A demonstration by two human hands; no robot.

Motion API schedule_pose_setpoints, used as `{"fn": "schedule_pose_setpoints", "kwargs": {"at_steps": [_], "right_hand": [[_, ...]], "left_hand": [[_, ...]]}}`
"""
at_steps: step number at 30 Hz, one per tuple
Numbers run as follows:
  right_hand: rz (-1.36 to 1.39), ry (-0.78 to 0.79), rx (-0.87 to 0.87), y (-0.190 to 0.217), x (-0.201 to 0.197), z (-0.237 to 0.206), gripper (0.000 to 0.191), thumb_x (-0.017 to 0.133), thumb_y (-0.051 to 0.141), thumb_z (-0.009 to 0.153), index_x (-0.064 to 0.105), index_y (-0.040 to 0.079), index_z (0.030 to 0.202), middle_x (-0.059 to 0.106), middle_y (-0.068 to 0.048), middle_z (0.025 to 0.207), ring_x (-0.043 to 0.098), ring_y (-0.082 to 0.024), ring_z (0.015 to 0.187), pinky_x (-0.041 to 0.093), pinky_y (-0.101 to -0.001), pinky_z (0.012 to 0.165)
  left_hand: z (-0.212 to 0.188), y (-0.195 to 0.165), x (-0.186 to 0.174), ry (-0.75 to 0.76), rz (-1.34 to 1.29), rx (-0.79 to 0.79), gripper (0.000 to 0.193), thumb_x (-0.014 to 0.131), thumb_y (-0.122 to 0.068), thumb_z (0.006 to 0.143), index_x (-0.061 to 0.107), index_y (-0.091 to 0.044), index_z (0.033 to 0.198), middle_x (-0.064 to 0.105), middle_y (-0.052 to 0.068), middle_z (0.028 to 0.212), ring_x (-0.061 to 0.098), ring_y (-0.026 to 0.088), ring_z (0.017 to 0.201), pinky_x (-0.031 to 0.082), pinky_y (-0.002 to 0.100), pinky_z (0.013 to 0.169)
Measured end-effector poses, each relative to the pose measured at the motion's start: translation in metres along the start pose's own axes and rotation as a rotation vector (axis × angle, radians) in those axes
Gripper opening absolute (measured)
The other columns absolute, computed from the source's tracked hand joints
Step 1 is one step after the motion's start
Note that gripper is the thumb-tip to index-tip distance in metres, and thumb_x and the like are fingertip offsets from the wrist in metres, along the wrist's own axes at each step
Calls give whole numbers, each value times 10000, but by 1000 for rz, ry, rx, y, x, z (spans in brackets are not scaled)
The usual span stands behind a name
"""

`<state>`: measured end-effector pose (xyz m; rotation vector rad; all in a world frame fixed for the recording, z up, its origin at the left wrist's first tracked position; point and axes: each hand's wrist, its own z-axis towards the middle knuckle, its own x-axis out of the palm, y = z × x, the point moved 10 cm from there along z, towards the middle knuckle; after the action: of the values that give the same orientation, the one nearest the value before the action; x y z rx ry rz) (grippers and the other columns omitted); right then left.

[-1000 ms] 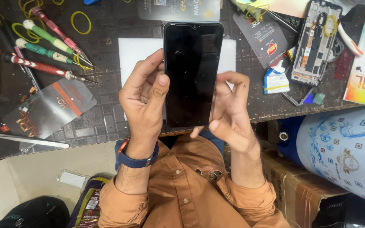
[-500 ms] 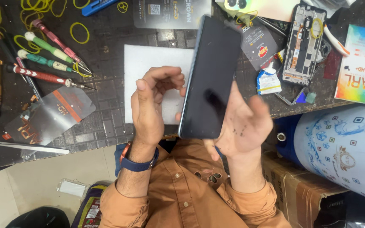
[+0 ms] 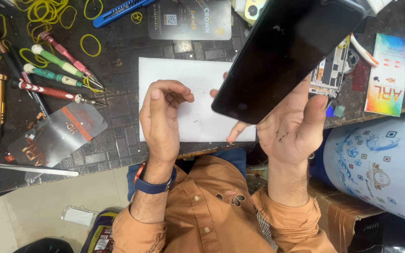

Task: The person secures a smartphone with multiple yellow rubber bands, then removes them. The person powers on the phone, unlocks it, and navigates to the dialer app to place a call.

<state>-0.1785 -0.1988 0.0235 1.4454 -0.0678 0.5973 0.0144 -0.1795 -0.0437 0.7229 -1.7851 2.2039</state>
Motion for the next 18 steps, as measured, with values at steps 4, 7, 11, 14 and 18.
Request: {"fn": "schedule_pose_setpoints", "kwargs": {"at_steps": [4,7,11,14,18], "right_hand": [[177,102,7,-1,20,-3,802,305,656,1079,100,169,1684,497,-317,1465,645,-537,1153,598,-455,558],[390,57,150,-23,22,-5,822,287,638,1011,146,158,1662,492,-317,1458,667,-540,1143,625,-515,575],[644,77,284,-47,30,-16,793,240,670,1098,249,77,1624,538,-359,1397,683,-541,1067,625,-497,580],[629,110,253,-52,30,-18,772,218,672,1167,255,59,1635,547,-338,1370,678,-542,1035,601,-465,576],[674,124,241,-56,29,-14,815,181,673,1072,154,171,1714,530,-318,1432,662,-552,1119,628,-512,541]], "left_hand": [[1,5,-1,-21,-44,-8,246,447,-230,1172,575,-22,1144,613,93,1096,605,185,1025,518,356,996],[1,7,-5,-53,-92,-21,186,458,-175,1151,568,-27,1132,597,84,1104,595,176,1010,527,356,982],[1,8,-9,-79,-108,-24,174,449,-158,1151,561,-29,1118,579,79,1101,585,174,1000,528,357,977],[2,8,-8,-81,-123,-24,165,454,-152,1149,560,-31,1109,576,79,1096,583,174,997,528,358,977],[2,9,-9,-91,-128,-29,162,461,-150,1147,560,-29,1101,573,81,1100,578,173,1003,524,356,987]]}}
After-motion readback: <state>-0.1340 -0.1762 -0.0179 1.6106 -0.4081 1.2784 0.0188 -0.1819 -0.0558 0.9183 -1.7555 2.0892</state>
